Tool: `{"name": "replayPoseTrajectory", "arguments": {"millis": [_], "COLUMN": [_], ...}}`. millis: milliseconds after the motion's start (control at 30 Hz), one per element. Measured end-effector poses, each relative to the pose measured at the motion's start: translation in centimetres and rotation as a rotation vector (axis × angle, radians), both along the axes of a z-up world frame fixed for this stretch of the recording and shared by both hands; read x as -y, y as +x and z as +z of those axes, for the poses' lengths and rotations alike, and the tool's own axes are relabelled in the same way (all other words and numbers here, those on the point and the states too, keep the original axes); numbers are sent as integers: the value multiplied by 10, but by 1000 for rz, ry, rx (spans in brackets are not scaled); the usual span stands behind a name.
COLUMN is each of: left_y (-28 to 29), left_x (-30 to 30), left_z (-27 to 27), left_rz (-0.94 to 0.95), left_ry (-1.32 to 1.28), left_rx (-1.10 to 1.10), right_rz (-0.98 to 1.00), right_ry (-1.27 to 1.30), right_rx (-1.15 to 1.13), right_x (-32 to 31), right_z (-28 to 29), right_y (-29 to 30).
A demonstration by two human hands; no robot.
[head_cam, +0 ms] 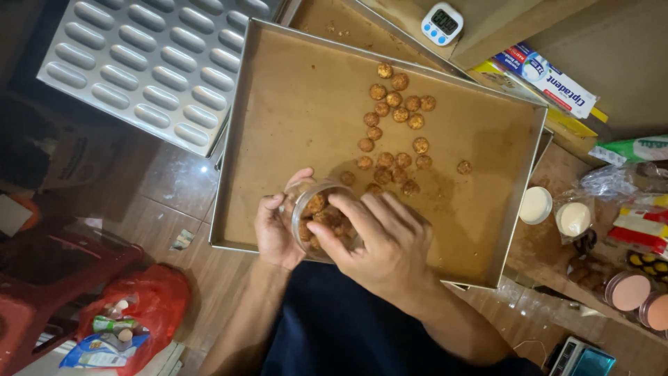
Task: Packaging cookies from a large baking tray into a plastic container.
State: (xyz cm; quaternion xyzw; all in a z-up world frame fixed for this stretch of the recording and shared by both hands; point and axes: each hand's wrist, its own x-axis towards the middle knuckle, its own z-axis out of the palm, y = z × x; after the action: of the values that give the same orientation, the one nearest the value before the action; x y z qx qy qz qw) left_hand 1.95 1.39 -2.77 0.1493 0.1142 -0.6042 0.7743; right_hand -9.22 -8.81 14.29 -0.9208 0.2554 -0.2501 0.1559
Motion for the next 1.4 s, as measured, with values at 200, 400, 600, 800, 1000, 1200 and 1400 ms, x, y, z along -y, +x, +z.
{"name": "replayPoseTrajectory", "arguments": {"millis": [200, 400, 600, 800, 1000, 1200, 1400], "left_y": [-3, -4, -2, -3, -5, -8, -10], "left_x": [1, 2, 0, -2, -2, -5, -3], "left_z": [4, 1, 8, 9, 9, 7, 11], "left_rz": [-12, -29, -53, -88, -93, -94, -103], "left_ry": [55, 39, 44, -96, -151, -86, -68], "left_rx": [27, 13, -30, -81, -93, -85, -4], "right_rz": [-67, -38, -136, -180, -232, -239, -89], "right_ry": [37, 88, 507, 688, 779, 790, 573], "right_rx": [-77, -33, 87, 323, 445, 407, 270], "right_x": [-2, 0, 5, 32, 28, 23, 11], "right_z": [-6, -10, -12, -17, -16, -16, -35], "right_y": [3, 2, -32, -75, -79, -80, -69]}}
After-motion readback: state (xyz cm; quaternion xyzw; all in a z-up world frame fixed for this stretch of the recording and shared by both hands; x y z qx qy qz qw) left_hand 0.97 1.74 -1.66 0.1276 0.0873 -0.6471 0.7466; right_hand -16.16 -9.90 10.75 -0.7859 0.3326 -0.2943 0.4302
